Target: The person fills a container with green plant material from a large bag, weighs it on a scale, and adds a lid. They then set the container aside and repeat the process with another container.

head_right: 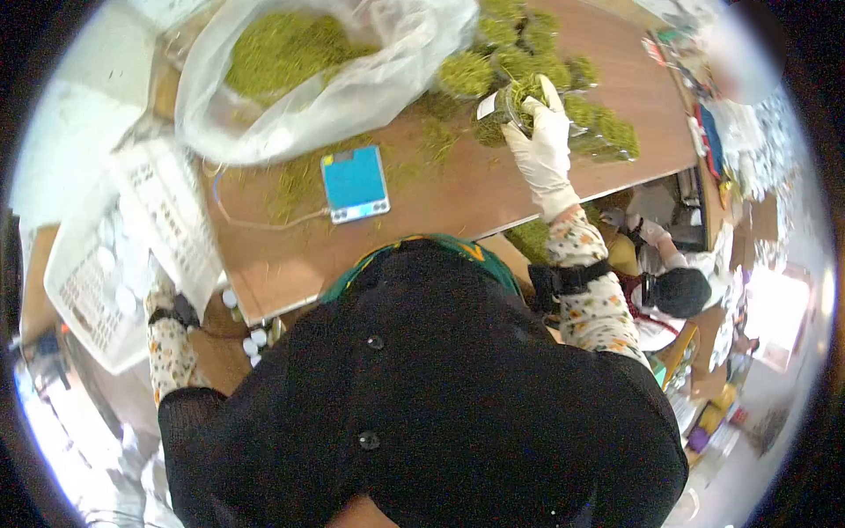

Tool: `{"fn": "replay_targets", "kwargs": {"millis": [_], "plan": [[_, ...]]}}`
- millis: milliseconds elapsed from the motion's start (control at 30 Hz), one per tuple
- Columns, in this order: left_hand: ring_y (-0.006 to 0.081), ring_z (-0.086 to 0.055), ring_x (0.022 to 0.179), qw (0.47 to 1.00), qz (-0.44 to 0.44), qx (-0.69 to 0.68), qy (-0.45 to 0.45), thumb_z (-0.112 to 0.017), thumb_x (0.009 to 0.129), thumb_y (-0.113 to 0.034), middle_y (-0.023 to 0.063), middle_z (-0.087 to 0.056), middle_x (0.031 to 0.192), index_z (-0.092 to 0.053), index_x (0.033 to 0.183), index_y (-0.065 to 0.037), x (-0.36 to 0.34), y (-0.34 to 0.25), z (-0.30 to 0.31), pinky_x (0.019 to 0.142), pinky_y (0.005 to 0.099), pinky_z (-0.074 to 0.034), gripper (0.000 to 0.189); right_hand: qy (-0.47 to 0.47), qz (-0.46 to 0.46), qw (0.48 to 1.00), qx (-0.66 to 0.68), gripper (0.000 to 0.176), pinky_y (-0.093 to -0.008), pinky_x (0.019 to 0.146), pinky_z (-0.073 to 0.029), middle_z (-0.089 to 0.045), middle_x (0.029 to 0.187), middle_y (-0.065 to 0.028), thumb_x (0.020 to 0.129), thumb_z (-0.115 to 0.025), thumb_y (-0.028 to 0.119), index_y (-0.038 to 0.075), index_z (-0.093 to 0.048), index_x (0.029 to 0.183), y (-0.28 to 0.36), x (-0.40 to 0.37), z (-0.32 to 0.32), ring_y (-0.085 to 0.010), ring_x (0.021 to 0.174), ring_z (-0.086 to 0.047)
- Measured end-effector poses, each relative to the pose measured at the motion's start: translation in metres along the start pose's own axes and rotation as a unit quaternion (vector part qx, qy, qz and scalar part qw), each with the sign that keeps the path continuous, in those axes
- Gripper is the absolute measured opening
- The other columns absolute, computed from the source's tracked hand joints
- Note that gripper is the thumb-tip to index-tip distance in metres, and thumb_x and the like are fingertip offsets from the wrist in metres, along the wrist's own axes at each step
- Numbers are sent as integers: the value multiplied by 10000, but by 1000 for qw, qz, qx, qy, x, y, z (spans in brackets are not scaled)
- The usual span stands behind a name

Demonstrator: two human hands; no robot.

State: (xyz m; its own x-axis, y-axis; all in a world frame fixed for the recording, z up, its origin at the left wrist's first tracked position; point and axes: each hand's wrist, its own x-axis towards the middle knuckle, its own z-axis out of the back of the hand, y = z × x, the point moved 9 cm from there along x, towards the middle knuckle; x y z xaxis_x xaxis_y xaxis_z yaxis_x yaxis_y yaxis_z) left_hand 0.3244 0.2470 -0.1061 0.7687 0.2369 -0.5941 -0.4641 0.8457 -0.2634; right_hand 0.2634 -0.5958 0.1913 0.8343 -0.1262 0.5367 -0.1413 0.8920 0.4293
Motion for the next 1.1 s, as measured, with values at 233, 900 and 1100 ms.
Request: {"fn": "replay_targets", "kwargs": {"millis": [233,900,1100], "plan": [[170,-629,922,968,-23,-209,-134,-665,875,-99,102,-658,1049,-473,1393,-16,-6,-21,45,774,276,-522,558,189,180,957,122,262,-452,1008,-462,-540,1343,-231,675,-743,113,-2,-676,900,123,-10,-92,-443,1125,-572],[178,-589,1106,681,-204,-631,-309,-654,942,-67,82,-620,1243,-600,1284,-35,-290,-210,32,978,334,-481,347,199,326,917,115,406,-497,967,-485,-443,1454,-164,731,-768,281,152,-642,1095,166,-23,-146,-479,1165,-525],[190,-596,1117,669,-223,-652,-281,-689,923,-97,72,-641,1218,-644,1198,-24,-293,-265,-9,998,360,-455,289,135,337,916,173,535,-474,983,-477,-491,1395,-263,721,-761,283,113,-597,1201,155,28,-99,-447,1159,-564]]}}
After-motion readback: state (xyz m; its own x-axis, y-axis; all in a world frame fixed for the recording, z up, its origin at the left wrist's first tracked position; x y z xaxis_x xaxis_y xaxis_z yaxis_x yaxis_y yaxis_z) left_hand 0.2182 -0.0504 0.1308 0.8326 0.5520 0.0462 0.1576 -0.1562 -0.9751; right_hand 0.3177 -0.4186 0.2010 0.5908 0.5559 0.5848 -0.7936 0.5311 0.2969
